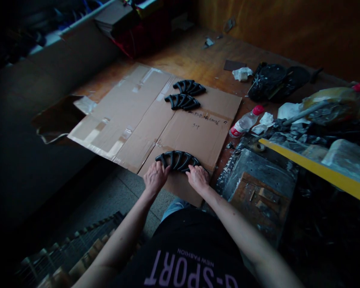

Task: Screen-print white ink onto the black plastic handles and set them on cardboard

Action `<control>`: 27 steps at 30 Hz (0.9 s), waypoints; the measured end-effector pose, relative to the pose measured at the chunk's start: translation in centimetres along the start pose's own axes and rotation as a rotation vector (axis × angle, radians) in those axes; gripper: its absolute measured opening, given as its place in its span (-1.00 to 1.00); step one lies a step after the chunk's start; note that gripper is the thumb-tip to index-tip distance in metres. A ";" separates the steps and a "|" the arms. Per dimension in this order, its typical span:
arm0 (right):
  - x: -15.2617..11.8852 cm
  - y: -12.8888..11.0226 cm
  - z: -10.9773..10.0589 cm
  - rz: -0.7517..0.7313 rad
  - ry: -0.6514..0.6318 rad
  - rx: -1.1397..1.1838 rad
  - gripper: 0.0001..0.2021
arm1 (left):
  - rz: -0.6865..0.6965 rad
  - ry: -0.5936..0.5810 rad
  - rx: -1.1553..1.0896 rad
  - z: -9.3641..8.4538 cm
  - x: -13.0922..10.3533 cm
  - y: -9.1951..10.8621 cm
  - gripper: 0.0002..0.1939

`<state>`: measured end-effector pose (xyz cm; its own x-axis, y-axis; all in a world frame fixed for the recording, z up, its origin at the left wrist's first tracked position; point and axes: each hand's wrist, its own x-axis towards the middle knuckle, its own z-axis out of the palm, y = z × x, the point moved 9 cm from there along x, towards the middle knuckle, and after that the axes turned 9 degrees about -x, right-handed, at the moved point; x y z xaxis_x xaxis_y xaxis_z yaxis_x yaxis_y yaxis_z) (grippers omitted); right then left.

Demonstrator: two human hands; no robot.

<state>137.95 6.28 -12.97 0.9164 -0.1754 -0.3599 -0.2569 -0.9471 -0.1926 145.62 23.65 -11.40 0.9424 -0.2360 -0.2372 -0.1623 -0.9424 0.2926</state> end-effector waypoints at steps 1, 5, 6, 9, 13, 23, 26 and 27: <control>0.0 0.0 0.0 0.002 -0.004 0.001 -0.57 | 0.076 0.045 -0.026 0.0 -0.7 0.9 -0.42; 0.4 -0.3 0.0 0.012 -0.046 0.006 -0.57 | 0.305 0.044 -0.124 2.4 -2.0 4.1 -0.38; 0.4 -0.4 0.0 0.015 -0.058 0.009 -0.57 | 0.311 0.031 -0.132 3.1 -1.9 4.5 -0.36; 0.6 -0.6 -0.2 0.023 -0.068 0.012 -0.57 | 0.291 0.014 -0.132 4.6 -0.9 5.1 -0.38; 0.8 -0.6 0.0 0.032 -0.072 0.027 -0.58 | 0.348 -0.009 -0.147 4.9 0.4 5.0 -0.49; 5.4 -2.4 -1.9 0.021 -0.054 0.098 -0.48 | 0.460 0.067 -0.108 -0.3 16.5 7.2 -0.44; 5.8 -3.0 -1.4 0.026 -0.108 0.040 -0.49 | 0.403 0.047 -0.078 -1.6 22.2 8.4 -0.42; 5.8 -3.1 -1.2 0.021 -0.115 0.026 -0.49 | 0.389 0.034 -0.071 -1.7 23.3 8.7 -0.41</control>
<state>144.40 7.85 -13.33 0.8698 -0.1618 -0.4661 -0.2850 -0.9360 -0.2068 166.65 10.38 -12.78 0.8237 -0.5633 -0.0656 -0.4899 -0.7650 0.4180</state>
